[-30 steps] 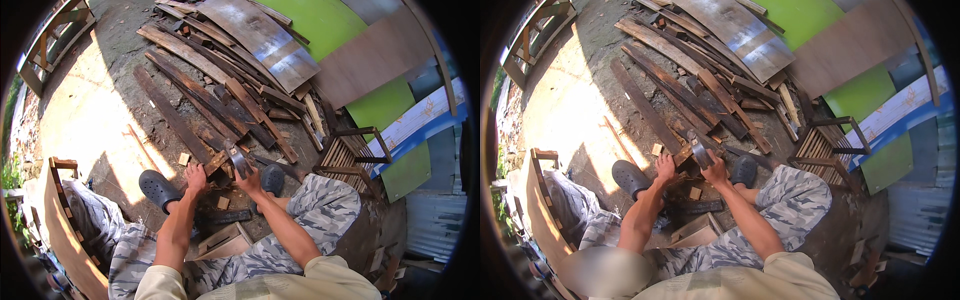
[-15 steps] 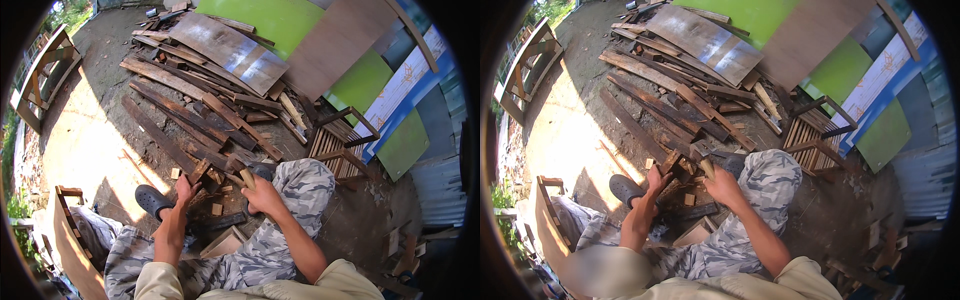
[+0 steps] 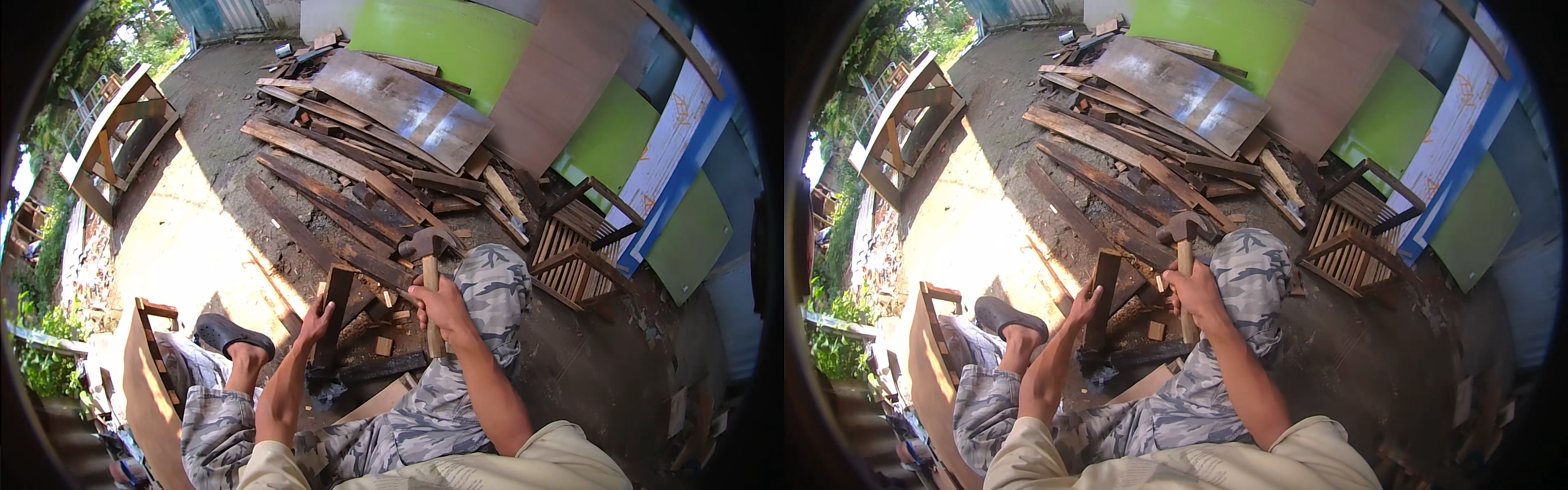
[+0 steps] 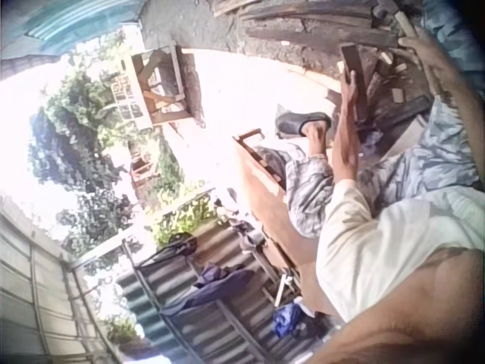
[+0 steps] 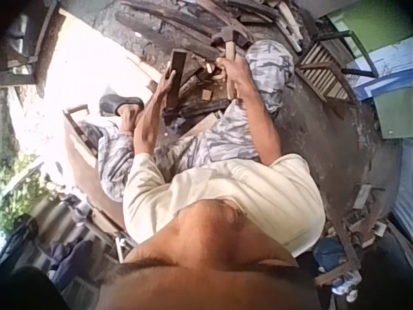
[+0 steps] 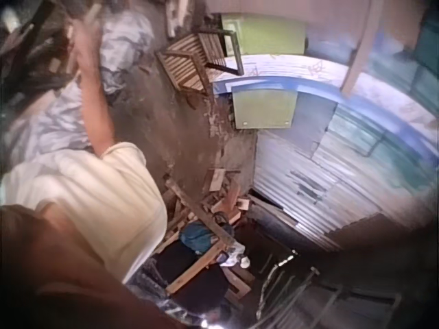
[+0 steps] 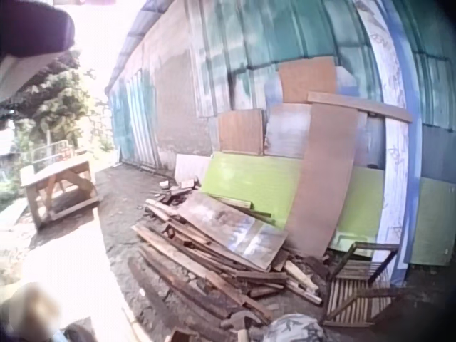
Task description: The person sits on the ground and uses a hammer to break small pieces of wood into smaller fragments. They repeatedly position the wood between their legs and strike it with the hammer, collecting the resulting pieces.
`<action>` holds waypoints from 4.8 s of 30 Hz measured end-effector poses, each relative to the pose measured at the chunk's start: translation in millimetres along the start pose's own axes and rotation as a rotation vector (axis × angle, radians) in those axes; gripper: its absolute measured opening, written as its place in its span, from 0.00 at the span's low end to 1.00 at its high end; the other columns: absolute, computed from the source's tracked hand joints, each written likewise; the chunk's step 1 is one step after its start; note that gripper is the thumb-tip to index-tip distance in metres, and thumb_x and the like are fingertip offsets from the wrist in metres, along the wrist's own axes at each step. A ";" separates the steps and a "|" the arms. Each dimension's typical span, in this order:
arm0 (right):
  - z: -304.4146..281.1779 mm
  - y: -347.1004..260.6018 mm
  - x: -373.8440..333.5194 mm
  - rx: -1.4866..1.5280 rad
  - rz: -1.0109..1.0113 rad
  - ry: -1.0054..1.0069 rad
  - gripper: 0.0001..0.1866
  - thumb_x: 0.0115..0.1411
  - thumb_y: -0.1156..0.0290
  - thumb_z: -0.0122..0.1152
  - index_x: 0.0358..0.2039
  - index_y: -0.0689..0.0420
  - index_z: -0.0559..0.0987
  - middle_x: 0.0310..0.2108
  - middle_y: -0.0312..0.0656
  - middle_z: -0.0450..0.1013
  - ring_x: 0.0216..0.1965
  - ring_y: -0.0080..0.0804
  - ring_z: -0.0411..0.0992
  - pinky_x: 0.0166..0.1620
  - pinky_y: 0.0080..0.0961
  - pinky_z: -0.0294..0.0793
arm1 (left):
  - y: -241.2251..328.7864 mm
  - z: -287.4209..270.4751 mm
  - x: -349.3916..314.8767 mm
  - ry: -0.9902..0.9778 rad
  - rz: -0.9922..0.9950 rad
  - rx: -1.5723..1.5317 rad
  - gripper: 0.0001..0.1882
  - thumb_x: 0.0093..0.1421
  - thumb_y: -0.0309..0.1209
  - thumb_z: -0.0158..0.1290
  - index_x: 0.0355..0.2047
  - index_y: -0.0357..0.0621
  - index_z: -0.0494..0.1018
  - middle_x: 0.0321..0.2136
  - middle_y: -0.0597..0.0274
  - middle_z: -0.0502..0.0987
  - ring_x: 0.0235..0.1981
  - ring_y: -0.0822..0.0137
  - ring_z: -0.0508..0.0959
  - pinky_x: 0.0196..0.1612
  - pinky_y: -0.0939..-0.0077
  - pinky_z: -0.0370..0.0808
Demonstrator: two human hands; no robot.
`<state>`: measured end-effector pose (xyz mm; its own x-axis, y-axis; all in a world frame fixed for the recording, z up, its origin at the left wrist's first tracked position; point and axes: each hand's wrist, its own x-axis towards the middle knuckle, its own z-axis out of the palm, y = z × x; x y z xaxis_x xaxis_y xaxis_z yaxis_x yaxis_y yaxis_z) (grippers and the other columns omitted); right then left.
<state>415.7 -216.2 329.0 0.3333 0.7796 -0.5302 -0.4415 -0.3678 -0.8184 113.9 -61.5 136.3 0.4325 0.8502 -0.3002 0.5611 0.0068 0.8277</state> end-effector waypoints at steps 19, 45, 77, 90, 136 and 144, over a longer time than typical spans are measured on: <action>47.8 37.4 3.7 -0.282 -0.008 -0.154 0.18 0.62 0.57 0.68 0.37 0.57 0.73 0.25 0.33 0.72 0.21 0.20 0.69 0.23 0.21 0.72 | 13.8 31.7 -61.0 -0.073 -0.302 -0.955 0.37 0.62 0.64 0.38 0.48 0.44 0.75 0.33 0.57 0.79 0.32 0.64 0.79 0.36 0.68 0.77; 53.7 112.2 63.4 -0.162 -0.129 0.356 0.33 0.54 0.58 0.76 0.51 0.68 0.74 0.46 0.43 0.75 0.43 0.32 0.72 0.48 0.28 0.71 | 48.2 24.5 -82.9 -0.320 0.079 0.294 0.48 0.52 0.60 0.62 0.64 0.40 0.63 0.56 0.42 0.73 0.58 0.46 0.74 0.58 0.58 0.72; -25.9 136.7 49.0 -0.467 0.582 0.087 0.10 0.61 0.68 0.62 0.28 0.60 0.76 0.18 0.38 0.71 0.16 0.27 0.69 0.19 0.26 0.68 | -95.6 119.8 -118.6 -0.164 -0.155 0.656 0.38 0.50 0.45 0.66 0.58 0.45 0.67 0.55 0.53 0.73 0.60 0.52 0.68 0.65 0.54 0.59; 0.5 172.0 109.0 -0.834 0.920 -0.676 0.20 0.70 0.54 0.55 0.44 0.62 0.72 0.30 0.39 0.74 0.23 0.26 0.74 0.27 0.28 0.78 | -98.9 90.0 -110.8 -0.363 -0.425 0.483 0.48 0.43 0.58 0.69 0.58 0.43 0.68 0.53 0.49 0.75 0.57 0.49 0.73 0.58 0.56 0.70; -23.3 -17.9 73.6 -1.852 0.174 -0.492 0.22 0.56 0.62 0.67 0.46 0.63 0.77 0.38 0.55 0.80 0.42 0.53 0.79 0.47 0.44 0.78 | -84.7 112.3 -50.1 -0.103 -0.044 0.792 0.28 0.57 0.28 0.52 0.60 0.50 0.67 0.52 0.62 0.74 0.55 0.58 0.72 0.59 0.51 0.65; -23.6 -20.5 76.2 -1.857 0.139 -0.438 0.20 0.56 0.64 0.67 0.45 0.62 0.75 0.34 0.57 0.79 0.40 0.58 0.77 0.45 0.49 0.76 | -94.4 113.9 -55.1 -0.014 0.020 0.792 0.35 0.49 0.26 0.60 0.60 0.49 0.67 0.54 0.62 0.73 0.56 0.58 0.71 0.60 0.53 0.63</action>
<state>469.9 -161.3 300.2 0.0451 0.6469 -0.7612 0.9737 -0.1989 -0.1114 117.4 -168.9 20.6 0.4537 0.8396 -0.2988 0.8862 -0.3897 0.2505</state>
